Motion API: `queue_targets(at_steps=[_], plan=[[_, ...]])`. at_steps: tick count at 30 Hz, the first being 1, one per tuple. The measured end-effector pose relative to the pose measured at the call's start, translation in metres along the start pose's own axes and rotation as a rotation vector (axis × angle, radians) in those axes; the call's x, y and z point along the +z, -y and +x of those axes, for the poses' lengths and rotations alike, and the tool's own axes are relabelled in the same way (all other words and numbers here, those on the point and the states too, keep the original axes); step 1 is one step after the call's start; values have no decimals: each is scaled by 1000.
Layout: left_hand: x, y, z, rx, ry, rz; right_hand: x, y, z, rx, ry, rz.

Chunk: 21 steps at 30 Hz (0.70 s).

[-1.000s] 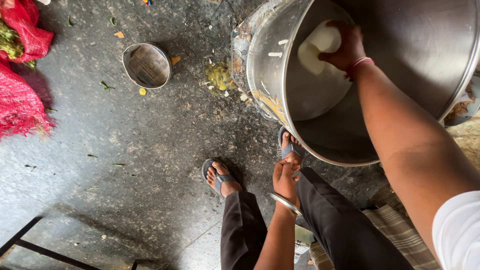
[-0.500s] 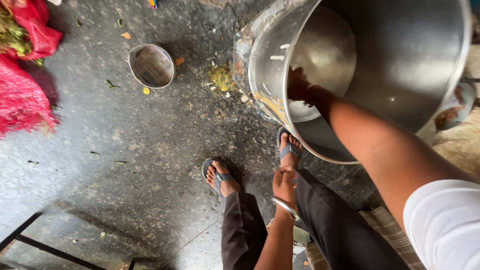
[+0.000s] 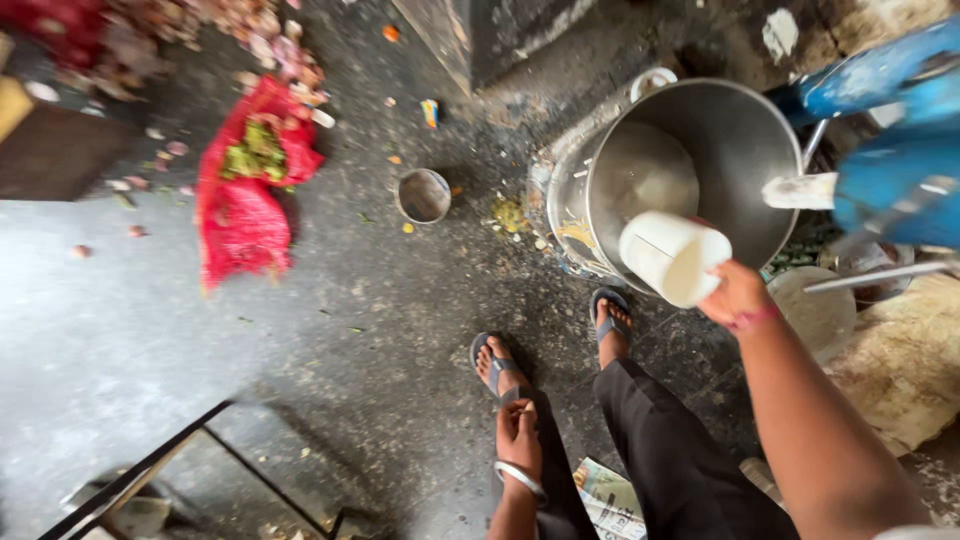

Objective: The person fills a white cup with water from a tap, carries it across the room, and pours the water into a large metal mixing container, repeating this action and stirring the contents with their hand.

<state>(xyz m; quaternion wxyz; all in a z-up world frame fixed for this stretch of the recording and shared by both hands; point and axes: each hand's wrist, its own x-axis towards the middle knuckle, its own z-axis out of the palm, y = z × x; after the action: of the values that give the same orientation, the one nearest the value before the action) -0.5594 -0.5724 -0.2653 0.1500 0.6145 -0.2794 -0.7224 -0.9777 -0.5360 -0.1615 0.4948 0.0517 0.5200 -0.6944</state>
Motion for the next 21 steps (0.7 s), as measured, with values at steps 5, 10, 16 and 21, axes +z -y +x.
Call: queue_targets(at_steps=[5, 10, 16, 21], plan=[[-68, -31, -57, 102, 25, 11, 38, 18, -140, 40, 53, 176], [-88, -37, -123, 214, -45, 11, 67, 20, -223, 148, 165, 120], [-73, 21, -197, 359, -109, -118, 106, 12, -274, 270, 280, -415], [-56, 58, -280, 391, -168, -278, 114, -15, -303, 273, 365, -824]])
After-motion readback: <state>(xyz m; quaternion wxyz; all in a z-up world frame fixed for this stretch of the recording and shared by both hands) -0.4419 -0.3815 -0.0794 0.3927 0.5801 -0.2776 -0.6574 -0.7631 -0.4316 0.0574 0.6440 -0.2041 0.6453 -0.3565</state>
